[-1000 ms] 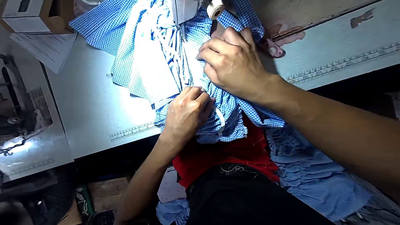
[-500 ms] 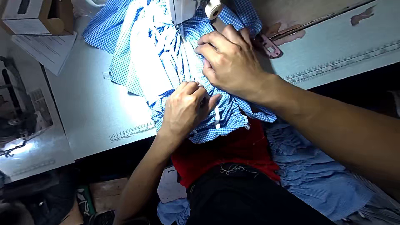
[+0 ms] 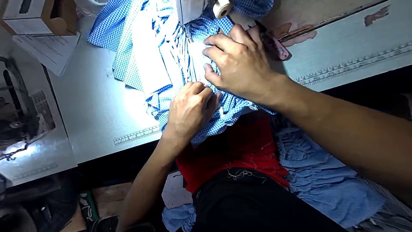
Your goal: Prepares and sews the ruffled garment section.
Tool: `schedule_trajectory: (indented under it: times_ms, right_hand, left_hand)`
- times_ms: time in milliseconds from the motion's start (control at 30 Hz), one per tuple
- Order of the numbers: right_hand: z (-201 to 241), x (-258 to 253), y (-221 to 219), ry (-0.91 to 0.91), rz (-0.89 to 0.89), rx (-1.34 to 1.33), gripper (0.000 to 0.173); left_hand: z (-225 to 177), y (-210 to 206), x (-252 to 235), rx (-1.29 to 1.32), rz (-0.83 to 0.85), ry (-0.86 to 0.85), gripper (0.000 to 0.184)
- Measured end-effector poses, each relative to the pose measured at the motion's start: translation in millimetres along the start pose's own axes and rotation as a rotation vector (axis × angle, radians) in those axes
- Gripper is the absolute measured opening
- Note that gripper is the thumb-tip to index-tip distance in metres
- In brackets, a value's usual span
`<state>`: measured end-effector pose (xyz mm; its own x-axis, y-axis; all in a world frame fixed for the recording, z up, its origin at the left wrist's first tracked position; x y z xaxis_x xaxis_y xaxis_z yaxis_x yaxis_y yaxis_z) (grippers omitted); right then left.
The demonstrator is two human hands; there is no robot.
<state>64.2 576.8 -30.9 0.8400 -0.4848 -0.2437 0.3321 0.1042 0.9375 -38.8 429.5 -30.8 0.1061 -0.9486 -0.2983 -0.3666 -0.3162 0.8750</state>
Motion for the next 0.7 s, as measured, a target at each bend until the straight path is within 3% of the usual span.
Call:
schedule_trajectory:
  times_ms: [200, 300, 433, 600, 700]
  right_hand:
    - [1.0, 0.6, -4.3, 0.073, -0.049, -0.020, 0.029]
    - [-2.3, -0.7, -3.2, 0.020, -0.017, 0.003, 0.037]
    - [-4.3, -4.4, -4.5, -0.004, -0.036, 0.025, 0.035]
    - [-3.0, -4.4, -3.6, 0.077, -0.047, -0.024, 0.030]
    - [-4.3, -2.8, -3.6, 0.052, -0.026, -0.001, 0.036]
  left_hand:
    - [-0.9, 0.2, -1.1, -0.017, 0.016, -0.004, 0.022]
    - [-1.2, 3.2, 1.1, -0.017, 0.035, -0.001, 0.016]
    - [1.8, 3.3, -2.4, -0.036, 0.043, -0.003, 0.016]
    - [7.2, 0.5, -7.8, -0.050, 0.035, -0.014, 0.021]
    - [9.3, 1.5, -8.4, -0.045, 0.030, -0.017, 0.021]
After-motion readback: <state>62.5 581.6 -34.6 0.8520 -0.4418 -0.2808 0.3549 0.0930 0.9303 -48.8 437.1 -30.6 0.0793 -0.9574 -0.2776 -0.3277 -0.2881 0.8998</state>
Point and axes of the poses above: each hand's wrist, its own x-axis away from the middle knuckle, its own y-axis out of the back of the hand, z = x × y, the point moved 1 cm from there along -x, towards the middle knuckle, and after that the axes turned 4 degrees about -z, right-handed, at the moved point
